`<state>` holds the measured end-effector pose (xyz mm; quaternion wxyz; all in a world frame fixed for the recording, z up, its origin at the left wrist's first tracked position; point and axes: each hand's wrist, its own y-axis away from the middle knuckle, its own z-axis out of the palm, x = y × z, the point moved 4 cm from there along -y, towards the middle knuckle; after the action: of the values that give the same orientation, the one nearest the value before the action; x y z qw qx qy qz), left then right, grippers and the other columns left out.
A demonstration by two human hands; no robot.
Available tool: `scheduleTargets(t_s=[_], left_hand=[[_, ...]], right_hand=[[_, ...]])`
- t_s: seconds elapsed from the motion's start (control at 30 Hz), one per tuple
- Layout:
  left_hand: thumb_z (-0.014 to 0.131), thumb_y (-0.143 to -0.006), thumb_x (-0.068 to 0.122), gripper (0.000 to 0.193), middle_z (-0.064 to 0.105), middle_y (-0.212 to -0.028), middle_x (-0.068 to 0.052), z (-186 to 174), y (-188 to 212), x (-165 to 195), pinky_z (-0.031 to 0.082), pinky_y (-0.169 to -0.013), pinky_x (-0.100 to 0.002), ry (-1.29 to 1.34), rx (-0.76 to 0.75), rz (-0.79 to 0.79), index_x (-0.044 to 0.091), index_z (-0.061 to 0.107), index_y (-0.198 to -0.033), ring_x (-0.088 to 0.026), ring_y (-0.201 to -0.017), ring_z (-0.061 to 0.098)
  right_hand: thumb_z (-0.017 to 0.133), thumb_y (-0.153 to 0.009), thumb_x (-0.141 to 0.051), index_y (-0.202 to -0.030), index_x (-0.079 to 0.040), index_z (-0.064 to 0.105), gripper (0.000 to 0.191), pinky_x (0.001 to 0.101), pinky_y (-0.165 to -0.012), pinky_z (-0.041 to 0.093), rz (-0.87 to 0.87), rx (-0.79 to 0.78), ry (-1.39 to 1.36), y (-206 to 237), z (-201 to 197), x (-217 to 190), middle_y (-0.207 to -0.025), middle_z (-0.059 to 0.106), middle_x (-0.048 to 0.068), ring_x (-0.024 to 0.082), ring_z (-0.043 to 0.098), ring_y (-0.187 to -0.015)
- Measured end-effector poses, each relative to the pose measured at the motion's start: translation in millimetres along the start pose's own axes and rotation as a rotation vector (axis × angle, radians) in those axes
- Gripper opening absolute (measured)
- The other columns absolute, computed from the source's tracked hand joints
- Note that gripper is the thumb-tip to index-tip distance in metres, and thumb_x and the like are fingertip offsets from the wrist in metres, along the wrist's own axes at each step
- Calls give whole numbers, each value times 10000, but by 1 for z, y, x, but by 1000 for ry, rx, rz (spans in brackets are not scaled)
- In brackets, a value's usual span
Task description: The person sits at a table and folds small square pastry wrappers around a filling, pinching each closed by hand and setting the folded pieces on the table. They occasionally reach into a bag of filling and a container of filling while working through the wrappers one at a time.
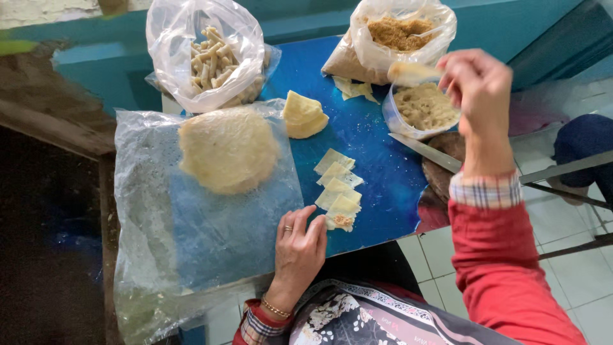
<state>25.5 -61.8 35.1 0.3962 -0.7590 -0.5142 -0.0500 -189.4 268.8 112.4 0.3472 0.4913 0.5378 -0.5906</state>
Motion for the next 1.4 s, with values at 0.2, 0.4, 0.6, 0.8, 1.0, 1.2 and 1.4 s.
scheduleTargets(t_s=[0.2, 0.4, 0.6, 0.8, 1.0, 1.2, 1.4], left_hand=[[728, -870, 120, 173, 627, -1161, -135, -2, 0, -4, 439, -1040, -477, 48, -43, -25, 56, 654, -1013, -336, -1103, 591], [739, -862, 149, 238, 614, -1137, -150, -3, 0, -5, 424, -1022, -473, 37, -5, -61, 23, 651, -1044, -346, -1101, 570], [740, -855, 130, 124, 618, -1035, -95, 3, -4, -4, 425, -980, -452, 41, -24, -115, 75, 642, -907, -306, -1016, 573], [748, -826, 148, 115, 626, -1010, -40, 5, -6, 1, 347, -1017, -489, 26, -30, -152, 124, 646, -871, -261, -1013, 595], [758, -844, 180, 101, 669, -918, 9, 12, -6, 1, 302, -1056, -518, 23, -35, -187, 156, 667, -881, -224, -952, 627], [749, -893, 197, 63, 700, -891, 32, 23, -6, 6, 309, -1067, -508, 109, -40, -173, 170, 696, -912, -193, -909, 653], [744, -892, 183, 73, 704, -917, 37, 21, -8, 9, 308, -1066, -528, 73, -71, -59, 169, 696, -945, -193, -928, 648]], right_hand=[[684, -988, -88, -930, -79, 764, 100, 412, -739, 546, -739, 159, 1157, -120, 18, 59, -918, 719, 128, 306, 691, -883], [717, -903, -179, -1013, -128, 796, 144, 510, -890, 460, -749, -76, 1387, -143, 70, 75, -1175, 623, 195, 395, 552, -1127], [697, -959, 0, -1231, -67, 728, 282, 471, -1013, 474, -850, 34, 1042, -7, 62, -5, -1304, 609, 137, 337, 566, -1213], [701, -903, -12, -1097, -79, 726, 207, 402, -966, 522, -512, -204, 627, 147, 67, -20, -1098, 710, 129, 312, 680, -1077], [747, -881, -84, -1037, -109, 758, 159, 376, -860, 507, -367, -296, 619, 218, 73, -5, -1024, 740, 63, 256, 692, -967], [767, -851, -107, -1019, -111, 756, 168, 375, -827, 492, -416, -329, 635, 232, 83, 7, -1000, 733, 41, 242, 675, -926], [807, -808, -194, -980, -113, 741, 202, 383, -745, 470, -534, -384, 649, 240, 93, 0, -932, 693, 29, 241, 644, -844]])
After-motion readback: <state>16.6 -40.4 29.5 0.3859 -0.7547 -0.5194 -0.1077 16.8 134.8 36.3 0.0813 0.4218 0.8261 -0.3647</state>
